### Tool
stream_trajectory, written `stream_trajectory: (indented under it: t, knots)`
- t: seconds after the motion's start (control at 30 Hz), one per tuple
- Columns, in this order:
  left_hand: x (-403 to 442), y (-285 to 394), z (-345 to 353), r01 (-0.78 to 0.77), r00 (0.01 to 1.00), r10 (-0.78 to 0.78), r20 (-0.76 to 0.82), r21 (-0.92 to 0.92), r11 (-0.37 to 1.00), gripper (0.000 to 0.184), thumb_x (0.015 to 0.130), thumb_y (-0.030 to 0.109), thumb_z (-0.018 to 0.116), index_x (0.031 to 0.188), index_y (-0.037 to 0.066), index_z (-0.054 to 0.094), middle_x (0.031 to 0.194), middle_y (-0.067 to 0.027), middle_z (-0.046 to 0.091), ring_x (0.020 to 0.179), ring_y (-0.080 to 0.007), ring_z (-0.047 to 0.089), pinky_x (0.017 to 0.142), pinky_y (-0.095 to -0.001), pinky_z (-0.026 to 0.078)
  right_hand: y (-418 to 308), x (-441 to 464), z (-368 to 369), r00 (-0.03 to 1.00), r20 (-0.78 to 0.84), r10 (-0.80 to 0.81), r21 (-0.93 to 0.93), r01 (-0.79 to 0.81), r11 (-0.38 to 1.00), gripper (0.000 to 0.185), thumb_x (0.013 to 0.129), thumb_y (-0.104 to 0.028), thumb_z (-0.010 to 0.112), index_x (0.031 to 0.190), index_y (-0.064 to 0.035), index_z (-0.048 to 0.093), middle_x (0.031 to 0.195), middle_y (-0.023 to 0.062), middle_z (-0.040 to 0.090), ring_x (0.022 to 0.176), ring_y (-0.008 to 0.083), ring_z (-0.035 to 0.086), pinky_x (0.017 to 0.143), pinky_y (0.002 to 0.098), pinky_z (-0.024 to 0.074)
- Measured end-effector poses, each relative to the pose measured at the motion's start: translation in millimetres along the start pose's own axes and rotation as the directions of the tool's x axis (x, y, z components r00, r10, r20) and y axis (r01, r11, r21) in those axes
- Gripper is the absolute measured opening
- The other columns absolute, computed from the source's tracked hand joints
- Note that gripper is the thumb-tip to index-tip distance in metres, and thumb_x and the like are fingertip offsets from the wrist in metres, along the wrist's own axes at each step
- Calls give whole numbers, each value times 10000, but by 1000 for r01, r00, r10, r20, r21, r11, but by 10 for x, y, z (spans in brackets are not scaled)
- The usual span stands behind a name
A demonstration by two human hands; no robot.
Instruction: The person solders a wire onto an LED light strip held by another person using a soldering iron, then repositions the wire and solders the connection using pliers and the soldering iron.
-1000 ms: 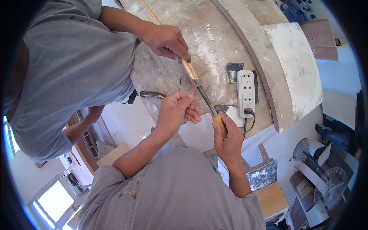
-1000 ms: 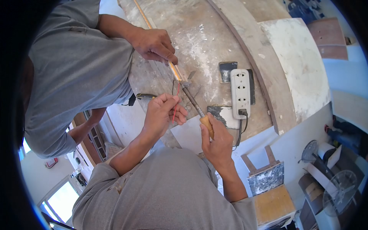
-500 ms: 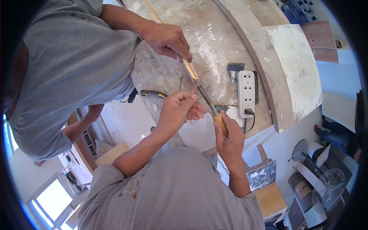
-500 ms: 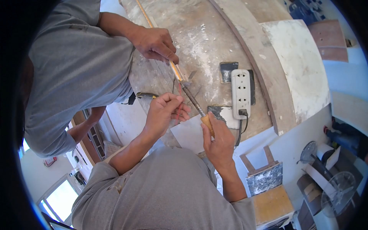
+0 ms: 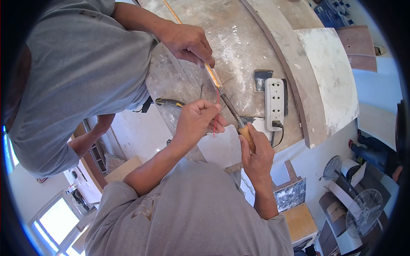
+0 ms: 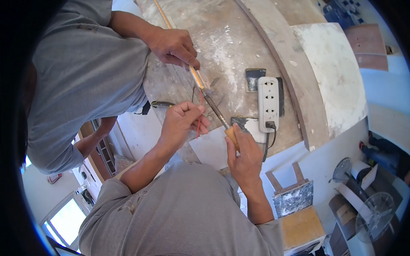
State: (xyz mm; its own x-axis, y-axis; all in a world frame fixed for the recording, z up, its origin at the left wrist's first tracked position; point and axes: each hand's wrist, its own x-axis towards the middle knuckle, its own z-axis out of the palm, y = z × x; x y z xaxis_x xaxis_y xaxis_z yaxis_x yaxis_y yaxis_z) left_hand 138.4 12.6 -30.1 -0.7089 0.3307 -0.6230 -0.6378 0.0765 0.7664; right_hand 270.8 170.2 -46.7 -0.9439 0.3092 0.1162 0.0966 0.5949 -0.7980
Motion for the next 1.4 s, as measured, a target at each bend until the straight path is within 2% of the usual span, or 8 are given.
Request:
stream_trajectory:
  t: [0.33,0.53,0.63,0.97,1.13,1.23,1.33,1.4]
  knots:
    - [9,51,-20,7,1000,-7,8,0,1000,200,994,160,650,865,11,616,700,-120,690,504,-157,636,479,-258,471,2,-7,-16,1000,-10,-15,-30,15,999,447,855,-2,753,1284,30,631,892,159,675,755,315,676,646,394,525]
    - [3,75,-11,12,1000,-12,-1,7,1000,201,985,159,655,843,23,614,686,-113,684,486,-153,625,472,-256,471,-36,-1,-41,1000,-1,10,-36,-10,999,446,848,-6,761,1276,23,641,887,151,672,743,307,673,646,391,525]
    - [24,69,-47,16,1000,-16,25,7,1000,194,981,133,648,900,-42,620,698,-144,684,504,-179,639,471,-287,502,-33,0,-44,1000,-7,1,-63,-1,998,446,840,-9,769,1269,15,652,882,143,670,732,300,669,642,385,523]
    - [46,73,-71,27,999,-27,35,3,1000,195,979,139,653,873,-19,613,686,-135,680,494,-181,638,472,-284,512,-59,-1,-66,1000,-16,-17,-147,14,989,455,831,-36,782,1269,-3,660,902,123,678,737,294,659,664,386,512]
    - [48,73,-72,26,999,-25,36,-15,1000,195,978,141,653,869,-15,609,689,-138,680,494,-185,641,465,-284,510,-53,-11,-65,999,-37,-18,-106,14,994,459,837,-35,776,1274,18,647,903,130,678,752,296,663,667,386,512]
    - [44,73,-70,30,999,-29,42,-9,1000,198,980,148,651,892,-27,617,701,-136,685,507,-185,649,485,-286,519,-57,-10,-67,999,-31,-9,-88,7,996,453,842,-29,770,1274,26,644,910,143,680,765,306,669,674,390,518]
    - [4,55,-69,-5,999,4,43,33,999,210,996,164,643,955,-42,651,780,-129,705,610,-172,687,558,-285,547,-79,-1,-88,998,-53,29,-55,-32,998,434,850,-18,761,1265,35,643,923,164,683,787,326,678,694,395,532]
    - [-7,-4,-47,-18,999,20,42,-30,999,227,1011,178,639,1017,-45,681,815,-94,697,666,-131,662,600,-268,534,-89,9,-107,996,-68,50,-33,-53,998,419,855,-10,755,1256,40,644,930,177,685,801,337,684,709,396,540]
